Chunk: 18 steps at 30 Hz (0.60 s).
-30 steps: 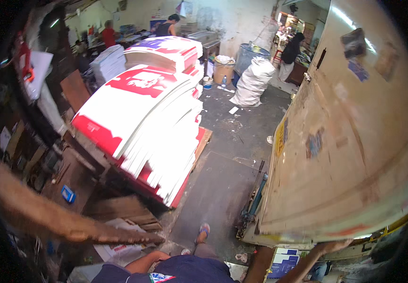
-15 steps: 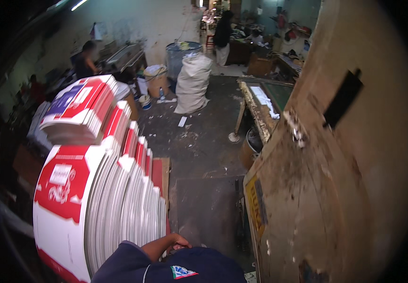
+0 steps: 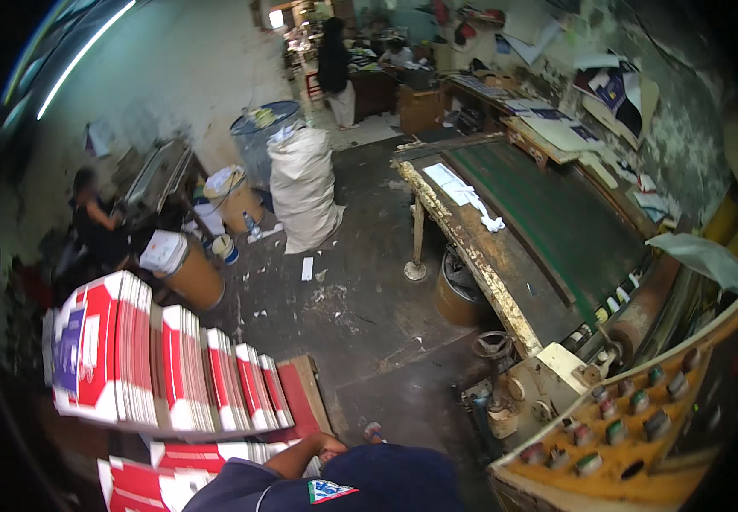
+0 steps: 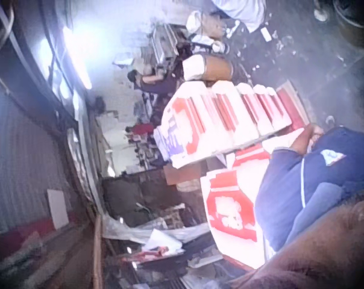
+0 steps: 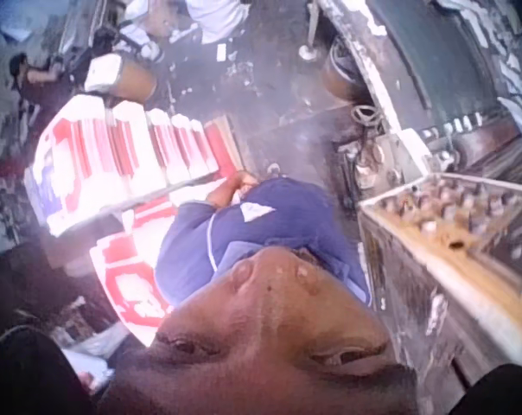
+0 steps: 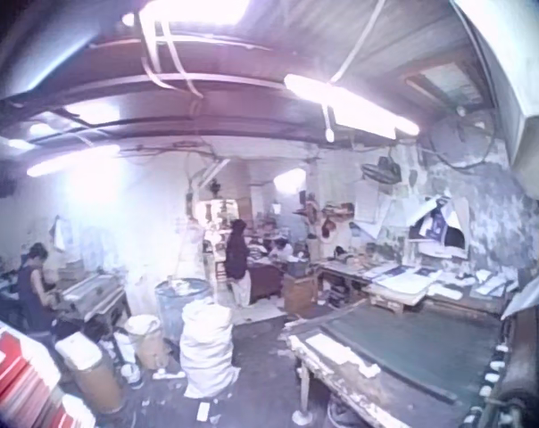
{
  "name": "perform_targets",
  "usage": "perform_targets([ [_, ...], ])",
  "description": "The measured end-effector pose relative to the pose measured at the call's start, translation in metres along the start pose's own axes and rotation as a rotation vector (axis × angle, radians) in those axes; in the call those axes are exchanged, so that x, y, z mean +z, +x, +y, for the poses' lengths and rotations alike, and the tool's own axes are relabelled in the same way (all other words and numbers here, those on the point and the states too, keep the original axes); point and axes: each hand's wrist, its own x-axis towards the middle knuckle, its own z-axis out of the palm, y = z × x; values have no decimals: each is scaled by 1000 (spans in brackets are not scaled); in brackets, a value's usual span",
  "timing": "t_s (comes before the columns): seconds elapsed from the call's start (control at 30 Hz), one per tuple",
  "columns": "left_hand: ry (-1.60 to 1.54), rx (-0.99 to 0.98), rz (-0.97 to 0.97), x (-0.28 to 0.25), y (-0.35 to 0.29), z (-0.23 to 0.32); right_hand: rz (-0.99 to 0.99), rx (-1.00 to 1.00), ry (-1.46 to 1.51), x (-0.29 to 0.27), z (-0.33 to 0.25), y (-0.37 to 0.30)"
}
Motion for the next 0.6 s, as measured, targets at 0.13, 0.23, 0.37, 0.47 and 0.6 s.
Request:
perform_targets([
  [0.13,101,-84,-26,-82,-3,35,4,-103,49,39,-41,40],
  [0.23,174,-145,-17,-127,-12,107,120,-183,385,73,-127,48],
  [0.37,320,-63,-119,-168,-62,213,245,-314,469,107,-174,90],
  [0.47,281,45,3,-194,-91,280,287,-355,526,134,-211,102],
  [0.6,96,204,611,-185,-129,375,394,-267,378,142,-274,81],
])
